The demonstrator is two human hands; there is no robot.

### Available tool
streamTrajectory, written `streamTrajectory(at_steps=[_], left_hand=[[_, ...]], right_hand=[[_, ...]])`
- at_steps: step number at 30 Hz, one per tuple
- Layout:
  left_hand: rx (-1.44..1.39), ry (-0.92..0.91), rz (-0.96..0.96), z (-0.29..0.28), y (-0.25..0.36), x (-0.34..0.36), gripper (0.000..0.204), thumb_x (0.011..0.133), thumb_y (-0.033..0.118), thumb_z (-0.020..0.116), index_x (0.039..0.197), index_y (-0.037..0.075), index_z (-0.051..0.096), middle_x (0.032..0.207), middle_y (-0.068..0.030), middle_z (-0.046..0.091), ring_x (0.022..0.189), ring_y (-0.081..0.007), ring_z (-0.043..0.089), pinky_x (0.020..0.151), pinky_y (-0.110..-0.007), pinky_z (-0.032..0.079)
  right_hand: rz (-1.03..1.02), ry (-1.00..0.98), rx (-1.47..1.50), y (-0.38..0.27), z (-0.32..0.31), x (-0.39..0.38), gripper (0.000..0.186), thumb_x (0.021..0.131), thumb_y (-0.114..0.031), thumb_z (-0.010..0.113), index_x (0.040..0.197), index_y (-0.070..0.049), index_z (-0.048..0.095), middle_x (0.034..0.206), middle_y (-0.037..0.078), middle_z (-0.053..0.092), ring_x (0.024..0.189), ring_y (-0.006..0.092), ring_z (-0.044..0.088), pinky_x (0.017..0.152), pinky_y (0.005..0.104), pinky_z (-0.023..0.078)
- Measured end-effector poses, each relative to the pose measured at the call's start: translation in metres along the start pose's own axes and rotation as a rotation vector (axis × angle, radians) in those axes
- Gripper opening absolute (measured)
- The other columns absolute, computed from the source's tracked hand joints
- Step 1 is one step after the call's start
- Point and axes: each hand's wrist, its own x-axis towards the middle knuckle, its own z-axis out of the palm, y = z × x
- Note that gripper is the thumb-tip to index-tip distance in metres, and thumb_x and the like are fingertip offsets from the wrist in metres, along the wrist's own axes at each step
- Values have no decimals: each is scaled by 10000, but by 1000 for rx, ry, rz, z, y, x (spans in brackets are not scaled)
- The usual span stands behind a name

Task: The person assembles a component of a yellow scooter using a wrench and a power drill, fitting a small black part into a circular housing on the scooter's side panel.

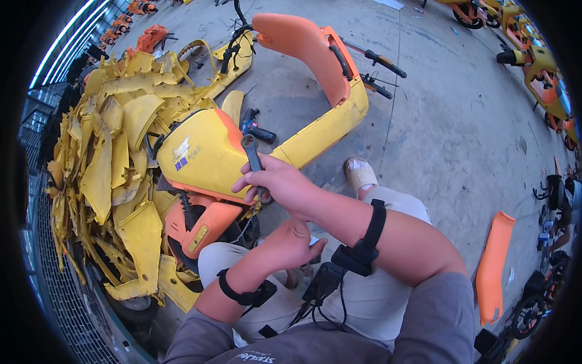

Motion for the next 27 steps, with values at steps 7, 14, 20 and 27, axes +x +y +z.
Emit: streamTrajectory(at_steps=[7, 14, 20, 27], left_hand=[[-19, 56, 11, 8, -9, -4, 793, 871, 238, 666, 1362, -107, 148, 1274, -329, 478, 1147, -466, 527, 974, -460, 448], [-55, -290, -284, 1, -1, -17, 787, 893, 293, 648, 1419, -69, 188, 1361, -320, 441, 1224, -456, 498, 1041, -431, 416], [-66, -166, -252, 6, -10, -9, 813, 912, 287, 619, 1428, -96, 121, 1376, -332, 433, 1254, -422, 496, 1048, -419, 415], [-100, -113, -240, -24, 2, -1, 898, 910, 246, 613, 1456, -116, -2, 1435, -342, 370, 1298, -451, 454, 1074, -413, 394]], right_hand=[[-3, -4, 17, 12, 6, 13, 225, 930, -128, 532, 1131, -35, 492, 1024, 106, 712, 757, 133, 666, 632, 242, 448], [35, 34, -69, 48, 9, 24, 203, 924, -150, 529, 1104, -57, 530, 1005, 88, 717, 731, 113, 641, 626, 230, 405], [82, 88, 26, 36, 5, 35, 209, 878, -160, 589, 1057, -60, 546, 959, 72, 721, 724, 108, 644, 613, 231, 414], [-2, 220, 11, 8, -16, 30, 200, 885, -190, 602, 1038, -89, 523, 950, 56, 722, 763, 110, 644, 619, 245, 401]])
